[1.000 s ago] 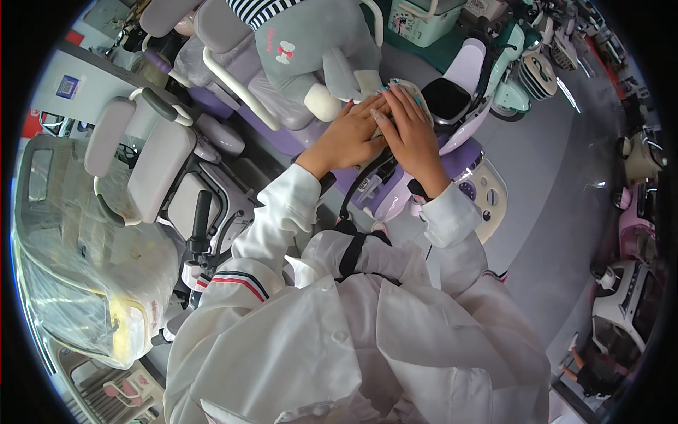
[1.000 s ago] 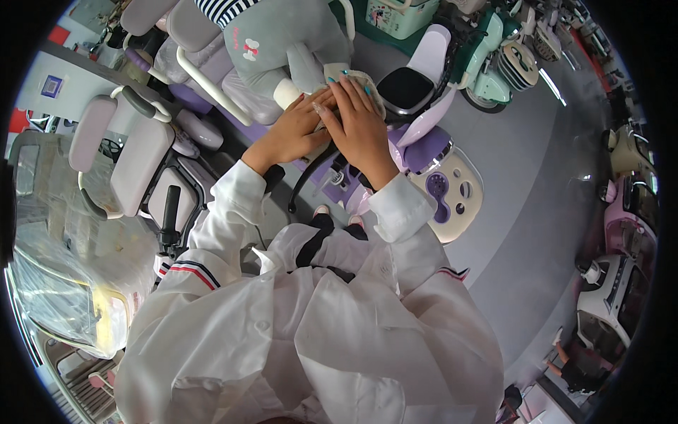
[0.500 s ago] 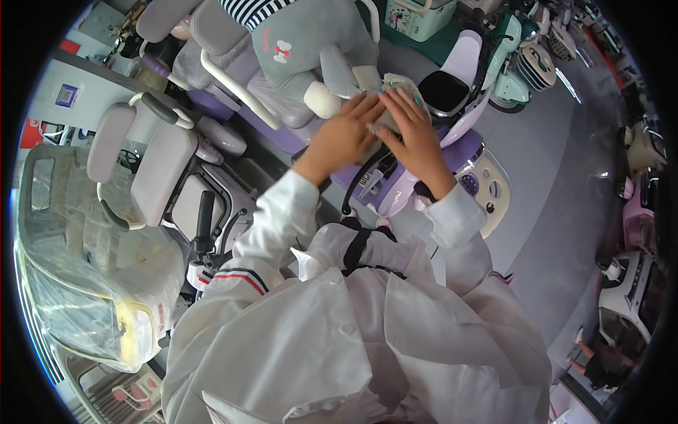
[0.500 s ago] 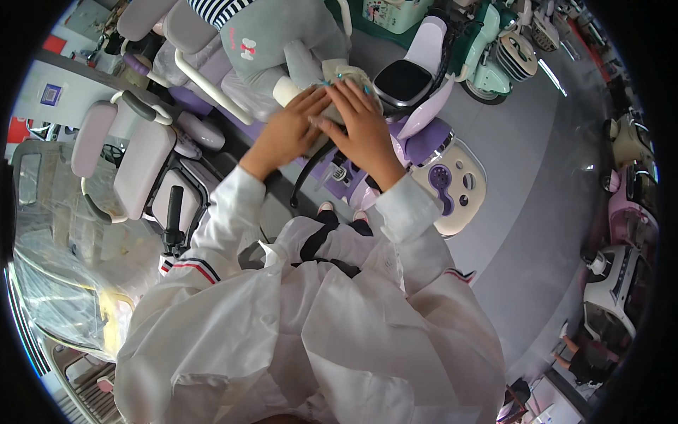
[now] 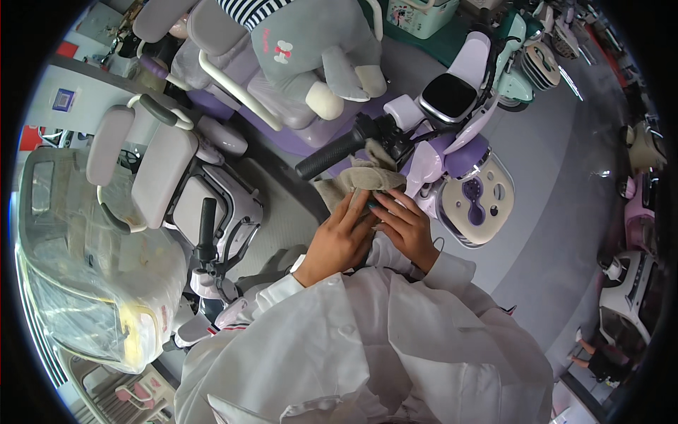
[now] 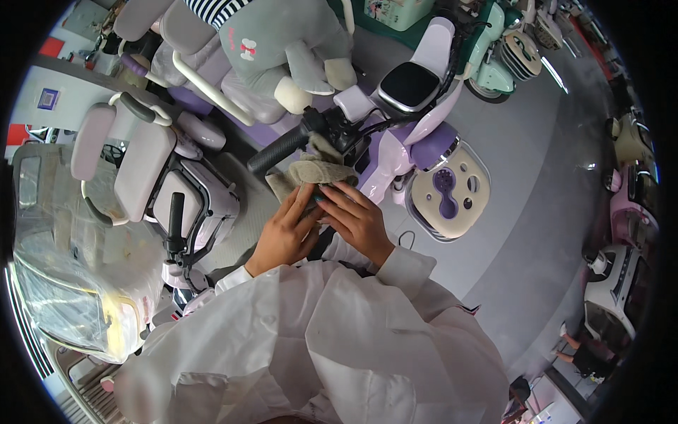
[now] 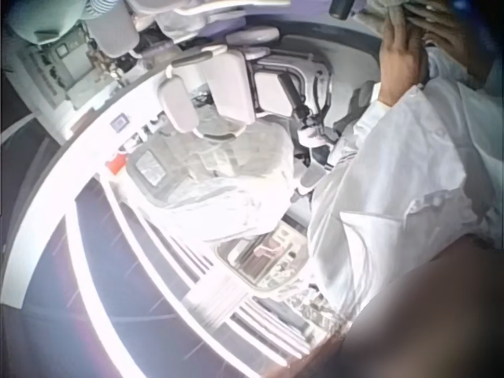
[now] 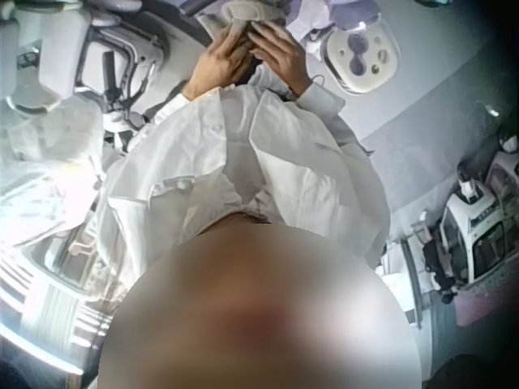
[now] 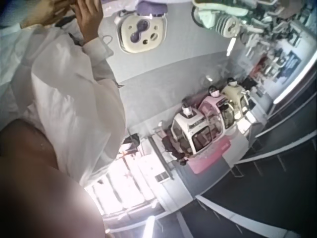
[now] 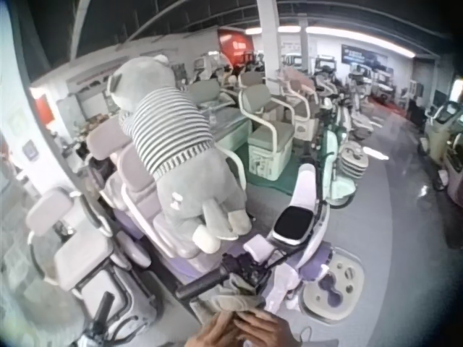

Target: Clean and detail various parts of a small electric scooter or motorcycle using a cloth.

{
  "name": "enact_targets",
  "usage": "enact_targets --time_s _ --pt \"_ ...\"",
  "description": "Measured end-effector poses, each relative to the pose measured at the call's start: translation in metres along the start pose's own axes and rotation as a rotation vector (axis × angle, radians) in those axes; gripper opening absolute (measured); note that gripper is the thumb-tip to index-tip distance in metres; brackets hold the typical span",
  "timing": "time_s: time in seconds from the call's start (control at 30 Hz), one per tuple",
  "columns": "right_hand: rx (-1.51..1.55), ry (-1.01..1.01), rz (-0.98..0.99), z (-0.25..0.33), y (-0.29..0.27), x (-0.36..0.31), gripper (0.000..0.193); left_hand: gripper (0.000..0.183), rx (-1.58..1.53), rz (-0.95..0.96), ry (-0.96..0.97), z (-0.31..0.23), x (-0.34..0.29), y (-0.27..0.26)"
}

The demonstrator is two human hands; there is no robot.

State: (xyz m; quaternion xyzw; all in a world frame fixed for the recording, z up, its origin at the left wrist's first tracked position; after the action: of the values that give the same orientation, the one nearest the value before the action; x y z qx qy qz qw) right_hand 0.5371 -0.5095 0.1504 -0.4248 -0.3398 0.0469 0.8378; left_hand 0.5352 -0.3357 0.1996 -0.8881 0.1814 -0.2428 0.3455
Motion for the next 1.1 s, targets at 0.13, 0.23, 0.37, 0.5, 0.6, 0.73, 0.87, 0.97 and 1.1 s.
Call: enact_targets --time_s 0.13,0.23,0.37,0.5,0.6,0.73,0.87,0.97,1.1 --pt "-0.117 -0.010 0.043 0.003 -0.014 0.027 0.043 0.038 -0.222 -0.007 -0.068 0.011 0.018 -0.005" --pt "-0.282 -0.016 0.139 0.003 -0.021 0.057 0.051 0.034 -0.360 -0.069 -0.160 0.002 0.045 -0.010" --pt "-0.369 -0.049 0.148 0.002 -0.015 0.062 0.047 0.028 -0.281 -0.192 -0.260 0.005 0.041 0.005" --pt "-0.333 -0.029 0.125 0.016 -0.002 0.006 0.046 0.037 0.114 -0.157 -0.115 0.004 0.006 0.021" --pt "-0.314 0.009 0.123 0.022 -0.004 0.010 0.045 0.035 0.081 -0.152 -0.114 0.004 0.006 0.020" --pt "-0.325 -0.046 0.127 0.017 -0.024 0.072 0.046 0.021 -0.109 -0.034 -0.265 0.006 0.038 0.008" --pt "-0.244 -0.213 0.228 0.001 -0.018 0.090 0.041 0.019 0.088 -0.059 -0.213 0.003 0.033 0.027" --pt "-0.225 -0.304 0.434 0.005 -0.023 0.095 0.040 0.019 0.257 -0.170 -0.154 -0.002 0.017 0.035" --pt "-0.381 -0.388 0.751 -0.015 0.006 0.122 0.024 0.032 -0.046 -0.204 -0.507 0.001 0.019 0.024"
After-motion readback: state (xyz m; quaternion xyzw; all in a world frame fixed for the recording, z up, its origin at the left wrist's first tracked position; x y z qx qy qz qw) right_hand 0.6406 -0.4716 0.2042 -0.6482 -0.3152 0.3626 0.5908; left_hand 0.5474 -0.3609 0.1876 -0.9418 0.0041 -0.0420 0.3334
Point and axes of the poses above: each hand's wrist, its own x-axis towards the middle knuckle, its own y-axis out of the palm, z = x × y, the point moved 1 cm from there along x, towards the middle knuckle, and after that the axes turned 12 degrees about -x, right-handed, at the moved point
